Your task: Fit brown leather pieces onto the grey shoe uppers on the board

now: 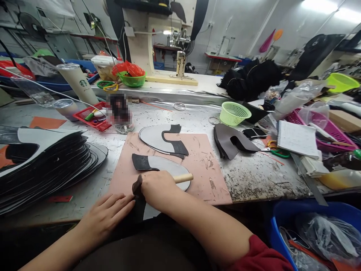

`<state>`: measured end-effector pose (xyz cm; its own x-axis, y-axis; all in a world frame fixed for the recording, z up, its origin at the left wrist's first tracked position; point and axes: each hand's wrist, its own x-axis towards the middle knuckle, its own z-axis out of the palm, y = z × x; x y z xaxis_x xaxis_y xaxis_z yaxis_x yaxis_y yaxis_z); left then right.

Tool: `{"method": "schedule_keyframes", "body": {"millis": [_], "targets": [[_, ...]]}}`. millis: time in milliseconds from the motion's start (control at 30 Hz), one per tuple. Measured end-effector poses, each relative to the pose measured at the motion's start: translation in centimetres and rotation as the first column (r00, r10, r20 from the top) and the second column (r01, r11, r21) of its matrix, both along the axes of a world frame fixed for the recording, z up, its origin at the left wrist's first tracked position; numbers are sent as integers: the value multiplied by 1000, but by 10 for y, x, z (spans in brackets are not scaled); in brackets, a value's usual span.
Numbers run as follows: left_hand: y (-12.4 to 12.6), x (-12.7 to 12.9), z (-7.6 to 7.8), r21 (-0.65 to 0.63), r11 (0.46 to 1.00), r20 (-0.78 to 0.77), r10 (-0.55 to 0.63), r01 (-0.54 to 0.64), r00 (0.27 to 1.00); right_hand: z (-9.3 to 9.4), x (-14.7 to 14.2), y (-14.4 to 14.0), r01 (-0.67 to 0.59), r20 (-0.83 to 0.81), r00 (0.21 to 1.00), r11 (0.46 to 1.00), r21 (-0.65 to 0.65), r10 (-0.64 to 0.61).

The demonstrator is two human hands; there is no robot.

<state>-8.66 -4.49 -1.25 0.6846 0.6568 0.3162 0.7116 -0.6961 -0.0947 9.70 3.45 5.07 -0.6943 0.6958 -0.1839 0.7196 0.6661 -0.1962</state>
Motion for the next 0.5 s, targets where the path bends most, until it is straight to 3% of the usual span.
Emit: {"method": "schedule_keyframes", "body": {"millis": [167,333,500], "targets": [[-6,7,4,77,993,17,90,-91,996,1,-6,1,-28,-12,1000,999,29,28],[-9,10,6,96,989,38,105,-109,994,4,-14,0,-40,46,998,999,-11,40],[-12,11,6,99,985,63,133,-138,989,-5,-21,-1,-26,-29,999,1000,11,27]]}}
